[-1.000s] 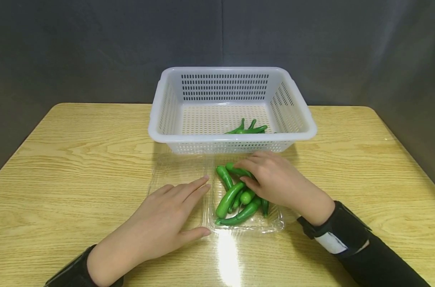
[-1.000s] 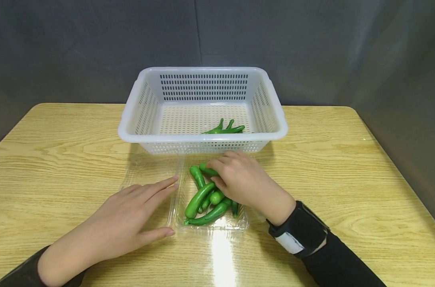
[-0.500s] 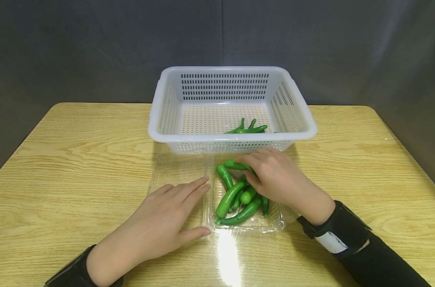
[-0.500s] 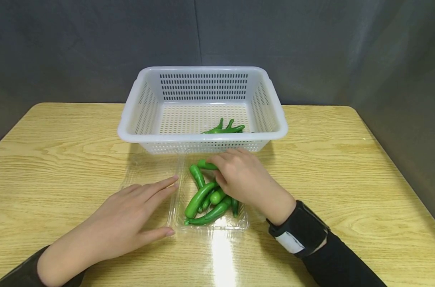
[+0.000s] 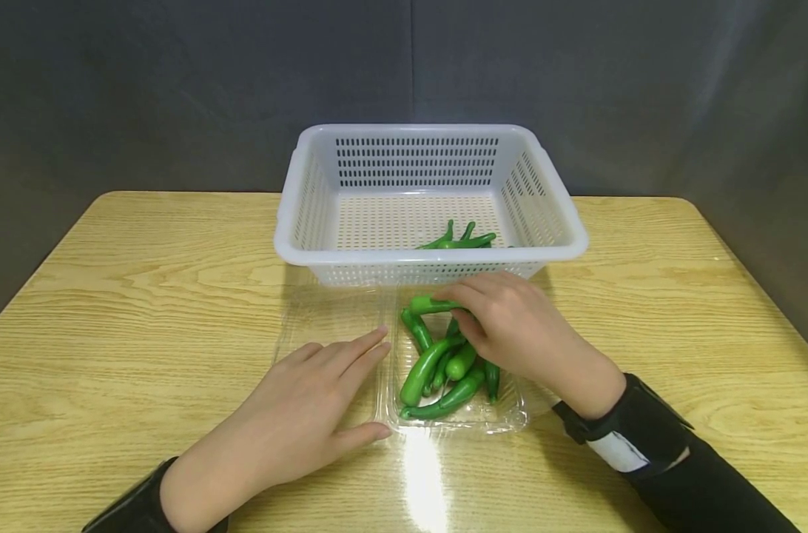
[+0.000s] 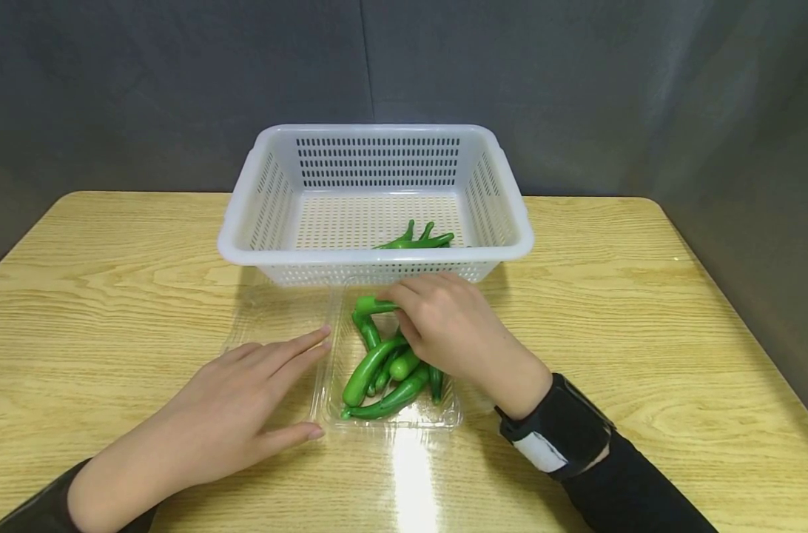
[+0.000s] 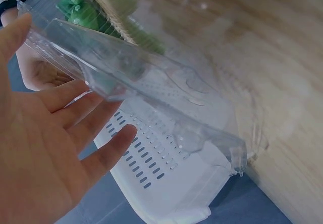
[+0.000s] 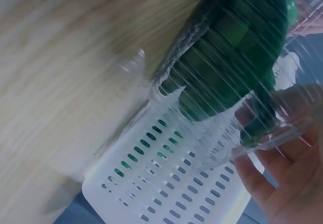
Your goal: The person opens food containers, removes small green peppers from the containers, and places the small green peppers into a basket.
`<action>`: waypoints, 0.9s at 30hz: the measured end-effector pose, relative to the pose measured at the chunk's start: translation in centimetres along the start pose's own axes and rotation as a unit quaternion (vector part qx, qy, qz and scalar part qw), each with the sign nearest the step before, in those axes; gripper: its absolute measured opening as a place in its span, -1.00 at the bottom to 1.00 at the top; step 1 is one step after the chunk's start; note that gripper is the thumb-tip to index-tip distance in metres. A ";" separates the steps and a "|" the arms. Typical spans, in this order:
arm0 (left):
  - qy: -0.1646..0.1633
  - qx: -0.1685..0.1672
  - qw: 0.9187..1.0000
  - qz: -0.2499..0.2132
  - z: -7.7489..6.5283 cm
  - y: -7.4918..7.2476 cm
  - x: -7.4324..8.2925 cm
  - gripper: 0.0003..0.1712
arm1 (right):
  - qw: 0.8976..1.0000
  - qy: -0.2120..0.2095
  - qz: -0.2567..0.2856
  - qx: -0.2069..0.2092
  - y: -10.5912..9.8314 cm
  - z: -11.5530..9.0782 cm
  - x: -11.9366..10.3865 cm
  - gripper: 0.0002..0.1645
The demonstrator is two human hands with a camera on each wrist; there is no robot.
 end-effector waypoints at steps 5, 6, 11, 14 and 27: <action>0.001 0.003 1.000 0.000 0.0 0.0 0.0 -0.04 | 1.000 -0.022 0.003 0.003 -0.5 0.1 -0.4 -0.61; 0.002 0.004 1.000 0.001 0.0 0.0 0.0 -0.04 | 1.000 -0.027 0.004 0.004 -0.6 0.1 -0.4 -0.61; 0.003 0.005 1.000 0.001 0.0 0.0 0.0 -0.03 | 0.999 -0.041 0.007 0.013 -1.4 0.1 -0.8 -0.59; 0.002 0.002 1.000 -0.001 0.0 0.0 0.0 -0.03 | 0.999 -0.047 0.010 0.018 -1.7 0.2 -1.1 -0.60; -0.001 -0.001 1.000 0.000 0.1 0.0 0.0 -0.03 | 0.994 -0.087 0.030 0.058 -2.5 0.2 -2.2 -0.57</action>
Point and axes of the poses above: each hand's wrist, its own z-axis towards the middle knuckle, its own y-axis out of the palm, x = y × z, the point moved 4 cm from there along z, towards the middle knuckle, and after that the axes turned 1 degree about y, right-handed, at the moved point
